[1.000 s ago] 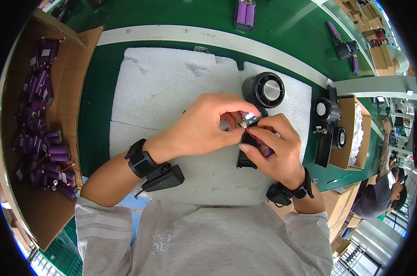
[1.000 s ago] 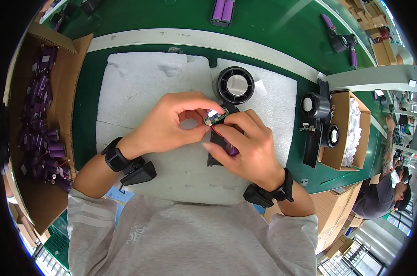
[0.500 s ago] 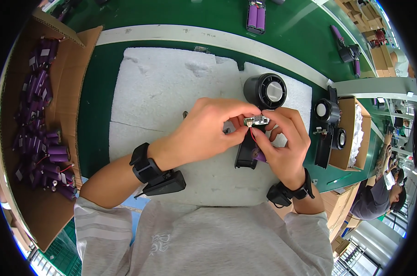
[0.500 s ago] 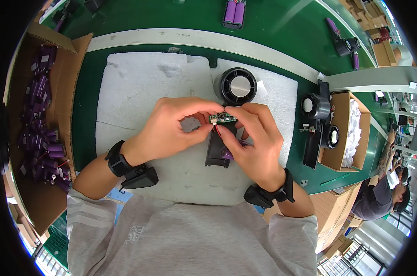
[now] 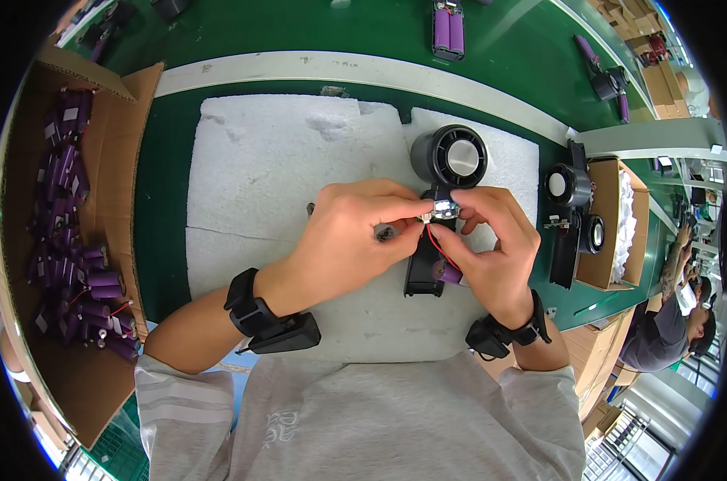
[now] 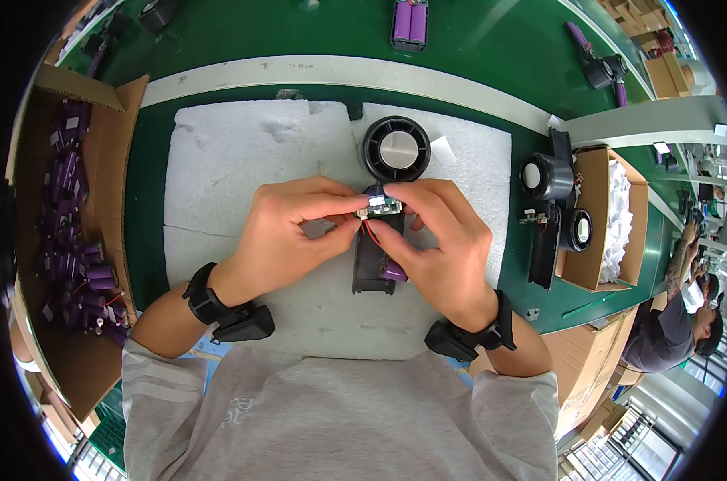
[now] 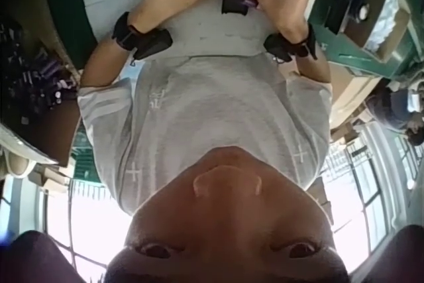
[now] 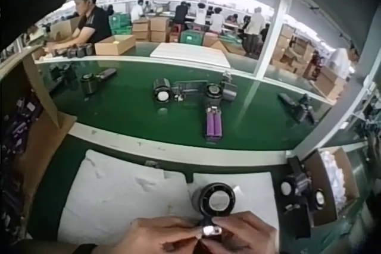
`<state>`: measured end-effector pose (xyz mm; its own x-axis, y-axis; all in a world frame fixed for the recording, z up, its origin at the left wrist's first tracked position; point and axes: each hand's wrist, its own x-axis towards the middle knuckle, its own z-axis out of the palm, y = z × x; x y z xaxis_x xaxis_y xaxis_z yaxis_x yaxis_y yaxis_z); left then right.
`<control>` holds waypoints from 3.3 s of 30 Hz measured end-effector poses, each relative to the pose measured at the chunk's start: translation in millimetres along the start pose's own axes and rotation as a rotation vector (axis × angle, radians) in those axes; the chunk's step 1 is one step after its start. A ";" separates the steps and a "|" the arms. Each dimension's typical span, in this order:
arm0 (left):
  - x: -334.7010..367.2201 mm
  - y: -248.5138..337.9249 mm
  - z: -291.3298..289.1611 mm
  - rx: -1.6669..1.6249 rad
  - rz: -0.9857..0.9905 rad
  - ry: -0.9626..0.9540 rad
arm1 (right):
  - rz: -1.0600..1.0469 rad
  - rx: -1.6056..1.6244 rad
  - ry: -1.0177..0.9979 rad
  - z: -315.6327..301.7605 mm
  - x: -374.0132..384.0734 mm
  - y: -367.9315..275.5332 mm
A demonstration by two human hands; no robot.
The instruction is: The person connects a battery pack to a circuit board inside a handheld fan housing and fits it into place, then removes it to reconnect the wires before setting the fan aside to repeat the process.
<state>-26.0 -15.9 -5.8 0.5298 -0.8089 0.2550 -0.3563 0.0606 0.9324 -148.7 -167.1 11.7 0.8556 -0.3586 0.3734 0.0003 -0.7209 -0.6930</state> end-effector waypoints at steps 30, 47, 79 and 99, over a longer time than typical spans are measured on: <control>8.4 -2.7 -6.0 -0.216 -0.146 -0.199 | 0.126 0.109 -0.177 -12.7 0.8 1.3; 11.3 -2.7 -0.5 -0.226 -0.195 -0.157 | 0.054 -0.001 -0.097 -6.0 -1.8 0.0; 16.7 -4.4 -7.6 0.017 0.013 -0.193 | 0.159 -0.344 -0.368 -96.6 148.9 23.9; 20.8 -17.1 -9.9 -0.167 0.045 -0.175 | 0.238 -0.681 -0.290 -134.4 380.3 288.9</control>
<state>-1.2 -28.0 -13.9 0.3692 -0.8914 0.2629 -0.2365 0.1835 0.9542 107.2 -591.4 36.3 0.8939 -0.4477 0.0208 -0.4383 -0.8830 -0.1677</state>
